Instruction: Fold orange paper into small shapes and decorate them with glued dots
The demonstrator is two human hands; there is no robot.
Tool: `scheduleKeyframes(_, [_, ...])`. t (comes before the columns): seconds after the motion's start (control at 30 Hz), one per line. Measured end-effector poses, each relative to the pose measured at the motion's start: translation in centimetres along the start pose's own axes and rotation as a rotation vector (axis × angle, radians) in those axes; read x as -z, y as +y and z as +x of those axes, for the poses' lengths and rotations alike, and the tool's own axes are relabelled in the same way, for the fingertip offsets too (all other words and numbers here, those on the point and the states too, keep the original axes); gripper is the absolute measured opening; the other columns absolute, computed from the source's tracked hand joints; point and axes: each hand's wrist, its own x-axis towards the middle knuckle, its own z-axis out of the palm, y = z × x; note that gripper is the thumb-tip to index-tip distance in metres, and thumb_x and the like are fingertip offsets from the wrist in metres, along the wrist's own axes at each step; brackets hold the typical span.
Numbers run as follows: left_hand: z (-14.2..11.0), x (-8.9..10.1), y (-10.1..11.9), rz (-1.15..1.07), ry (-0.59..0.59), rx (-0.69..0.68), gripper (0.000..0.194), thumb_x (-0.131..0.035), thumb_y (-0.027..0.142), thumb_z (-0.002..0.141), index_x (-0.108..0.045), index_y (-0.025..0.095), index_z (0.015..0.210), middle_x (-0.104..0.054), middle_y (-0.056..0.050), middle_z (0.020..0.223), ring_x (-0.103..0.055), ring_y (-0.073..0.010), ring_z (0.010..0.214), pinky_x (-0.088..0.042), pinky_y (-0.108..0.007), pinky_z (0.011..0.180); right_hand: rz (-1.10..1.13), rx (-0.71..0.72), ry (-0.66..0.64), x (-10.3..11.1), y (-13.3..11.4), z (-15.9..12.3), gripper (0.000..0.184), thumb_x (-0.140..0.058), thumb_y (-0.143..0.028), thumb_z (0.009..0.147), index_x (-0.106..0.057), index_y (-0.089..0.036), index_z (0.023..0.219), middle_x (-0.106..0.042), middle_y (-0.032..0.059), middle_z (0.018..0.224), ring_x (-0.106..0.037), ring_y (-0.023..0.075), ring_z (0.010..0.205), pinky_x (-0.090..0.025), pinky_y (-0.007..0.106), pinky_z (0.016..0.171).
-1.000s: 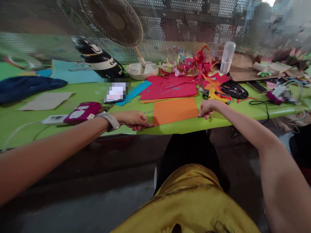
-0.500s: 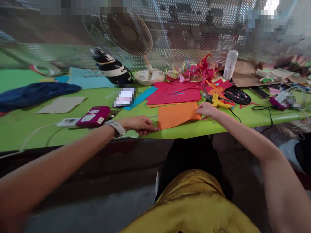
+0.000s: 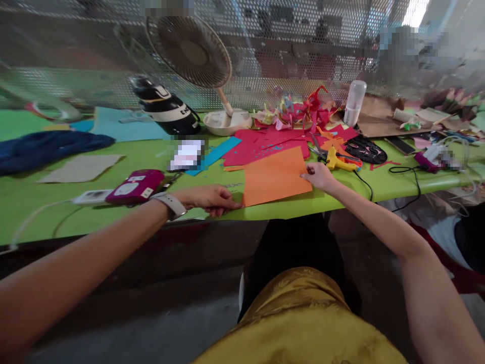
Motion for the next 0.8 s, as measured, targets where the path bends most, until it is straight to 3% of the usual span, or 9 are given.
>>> scheduleKeyframes(0.13, [-0.8, 0.3, -0.4, -0.005, 0.014, -0.006, 0.052, -0.078, 0.068, 0.057, -0.058, 0.02, 0.057, -0.064, -0.004, 0.055, -0.06, -0.0157, 0.052, -0.042, -0.025, 0.051, 0.01, 0.213, 0.047, 0.6, 1.2, 1.1, 0.031, -0.069, -0.047, 0.082, -0.055, -0.019, 0.077, -0.054, -0.001, 0.069, -0.052, 0.0146, 0.069, -0.041, 0.027, 0.061])
scheduleKeyframes(0.2, [-1.5, 0.6, -0.4, -0.024, 0.075, -0.009, 0.047, -0.075, 0.064, 0.062, -0.059, 0.02, 0.06, -0.067, -0.005, 0.059, -0.063, -0.0168, 0.055, -0.045, -0.026, 0.053, 0.067, 0.267, 0.07, 0.9, 1.4, 2.3, 0.035, -0.072, -0.05, 0.08, -0.055, -0.02, 0.075, -0.051, -0.0018, 0.065, -0.05, 0.0149, 0.067, -0.041, 0.028, 0.059])
scheduleKeyframes(0.33, [-2.4, 0.7, -0.1, -0.112, 0.44, -0.081, 0.041, -0.065, 0.06, 0.076, -0.061, 0.019, 0.067, -0.068, -0.007, 0.062, -0.064, -0.018, 0.058, -0.05, -0.029, 0.057, 0.053, 0.322, 0.032, 1.1, 0.9, 5.7, 0.032, -0.077, -0.046, 0.079, -0.058, -0.02, 0.077, -0.055, -0.001, 0.068, -0.054, 0.0155, 0.069, -0.045, 0.028, 0.061])
scheduleKeyframes(0.43, [-1.8, -0.3, 0.3, -0.084, 0.738, -0.2, 0.04, -0.055, 0.056, 0.085, -0.063, 0.018, 0.075, -0.071, -0.008, 0.07, -0.067, -0.0204, 0.065, -0.054, -0.033, 0.066, -0.091, 0.312, 0.05, 1.1, 0.2, 7.9, 0.024, -0.074, -0.035, 0.083, -0.064, -0.017, 0.096, -0.065, 0.0021, 0.081, -0.062, 0.0158, 0.077, -0.05, 0.027, 0.069])
scheduleKeyframes(0.5, [-0.8, -1.3, 0.3, 0.065, 0.906, -0.306, 0.042, -0.051, 0.056, 0.089, -0.068, 0.017, 0.091, -0.075, -0.01, 0.088, -0.07, -0.0229, 0.082, -0.055, -0.036, 0.079, -0.206, 0.291, 0.139, 1.3, 0.2, 8.1, 0.031, -0.068, -0.031, 0.089, -0.062, -0.015, 0.115, -0.07, 0.0051, 0.093, -0.066, 0.0167, 0.084, -0.052, 0.029, 0.077])
scheduleKeyframes(0.57, [0.4, -2.4, 0.1, 0.203, 0.96, -0.447, 0.054, -0.043, 0.061, 0.093, -0.069, 0.016, 0.109, -0.074, -0.012, 0.113, -0.069, -0.0258, 0.105, -0.052, -0.04, 0.096, -0.282, 0.269, 0.223, 1.9, 0.8, 7.0, 0.036, -0.063, -0.032, 0.093, -0.06, -0.014, 0.123, -0.071, 0.0094, 0.103, -0.067, 0.0203, 0.094, -0.051, 0.034, 0.087])
scheduleKeyframes(0.67, [2.0, -3.9, -0.4, 0.444, 0.754, -0.576, 0.073, -0.029, 0.067, 0.097, -0.052, 0.016, 0.145, -0.045, -0.014, 0.157, -0.038, -0.0307, 0.147, -0.029, -0.048, 0.12, -0.39, 0.269, 0.3, 2.6, 2.6, 3.5, 0.04, -0.062, -0.037, 0.092, -0.061, -0.015, 0.126, -0.065, 0.0156, 0.124, -0.059, 0.0305, 0.117, -0.042, 0.047, 0.104])
scheduleKeyframes(0.73, [2.9, -4.6, -0.7, 0.555, 0.619, -0.554, 0.073, -0.026, 0.066, 0.099, -0.035, 0.023, 0.157, -0.027, -0.009, 0.166, -0.019, -0.0299, 0.155, -0.017, -0.051, 0.124, -0.615, 0.3, 0.322, 2.9, 3.8, 0.9, 0.051, -0.064, -0.04, 0.089, -0.057, -0.017, 0.135, -0.058, 0.0168, 0.138, -0.051, 0.0349, 0.128, -0.037, 0.051, 0.109])
scheduleKeyframes(0.8, [3.5, -5.0, -1.0, 0.615, 0.56, -0.518, 0.074, -0.024, 0.067, 0.099, -0.025, 0.026, 0.161, -0.019, -0.006, 0.169, -0.012, -0.0282, 0.156, -0.01, -0.05, 0.125, -0.758, 0.262, 0.33, 3.0, 4.8, -1.1, 0.058, -0.066, -0.038, 0.086, -0.054, -0.016, 0.138, -0.052, 0.0181, 0.146, -0.046, 0.0374, 0.133, -0.035, 0.052, 0.111])
